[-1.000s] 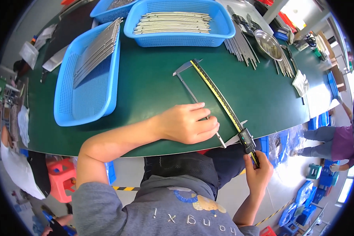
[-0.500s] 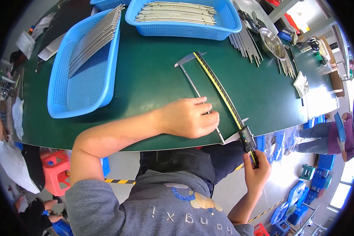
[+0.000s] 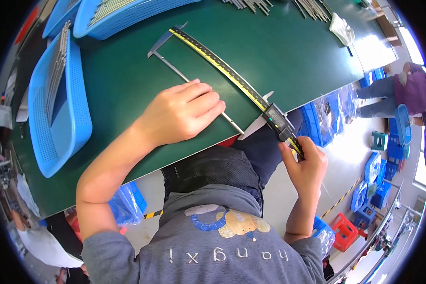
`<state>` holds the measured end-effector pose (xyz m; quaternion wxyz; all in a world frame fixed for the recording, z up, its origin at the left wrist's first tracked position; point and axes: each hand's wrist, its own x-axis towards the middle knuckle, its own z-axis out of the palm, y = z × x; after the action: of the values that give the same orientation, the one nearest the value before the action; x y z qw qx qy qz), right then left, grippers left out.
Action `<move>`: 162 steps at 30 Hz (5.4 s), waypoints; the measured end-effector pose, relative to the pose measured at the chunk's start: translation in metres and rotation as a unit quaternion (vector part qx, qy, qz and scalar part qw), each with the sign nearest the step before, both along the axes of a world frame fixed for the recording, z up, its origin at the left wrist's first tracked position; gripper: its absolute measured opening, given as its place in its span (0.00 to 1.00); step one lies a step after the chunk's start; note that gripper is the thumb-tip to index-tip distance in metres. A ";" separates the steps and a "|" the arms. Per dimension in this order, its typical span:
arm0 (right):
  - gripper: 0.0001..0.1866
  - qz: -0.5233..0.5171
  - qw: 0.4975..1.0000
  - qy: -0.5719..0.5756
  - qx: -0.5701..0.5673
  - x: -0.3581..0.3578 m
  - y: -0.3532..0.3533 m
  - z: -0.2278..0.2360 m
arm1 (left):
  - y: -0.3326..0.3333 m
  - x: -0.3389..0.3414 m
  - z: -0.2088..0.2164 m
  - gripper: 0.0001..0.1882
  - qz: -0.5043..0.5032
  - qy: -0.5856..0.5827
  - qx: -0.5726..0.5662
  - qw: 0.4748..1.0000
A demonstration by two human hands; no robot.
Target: Measure the length of thin metal rods using a digital caliper on a workbench.
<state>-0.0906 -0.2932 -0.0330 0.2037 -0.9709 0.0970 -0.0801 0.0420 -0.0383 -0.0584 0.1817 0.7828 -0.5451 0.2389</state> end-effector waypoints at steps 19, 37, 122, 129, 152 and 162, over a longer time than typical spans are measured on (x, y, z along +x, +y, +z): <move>0.16 0.044 0.999 -0.016 0.014 -0.001 0.005 -0.004 | 0.006 0.001 0.007 0.12 0.006 0.023 0.027 0.999; 0.20 0.024 1.000 0.012 0.002 0.000 0.008 -0.002 | 0.005 0.005 0.006 0.14 0.007 0.012 0.034 0.999; 0.21 0.044 0.998 0.014 0.033 0.018 0.002 -0.003 | 0.013 0.019 0.005 0.18 0.000 0.097 0.037 0.995; 0.25 0.089 0.995 -0.034 0.034 0.031 -0.001 -0.019 | 0.024 0.004 0.003 0.19 0.022 0.116 0.070 0.991; 0.27 0.086 0.994 -0.057 -0.032 0.045 -0.009 -0.006 | -0.002 0.017 0.011 0.10 0.040 0.076 0.037 0.996; 0.32 0.069 0.997 -0.021 -0.014 0.032 -0.012 -0.022 | -0.044 0.023 0.062 0.10 -0.124 -0.087 -0.052 0.987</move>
<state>-0.0586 -0.3055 -0.0552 0.1966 -0.9763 0.0248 -0.0874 0.0648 -0.0826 0.0031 0.2024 0.6747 -0.6386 0.3098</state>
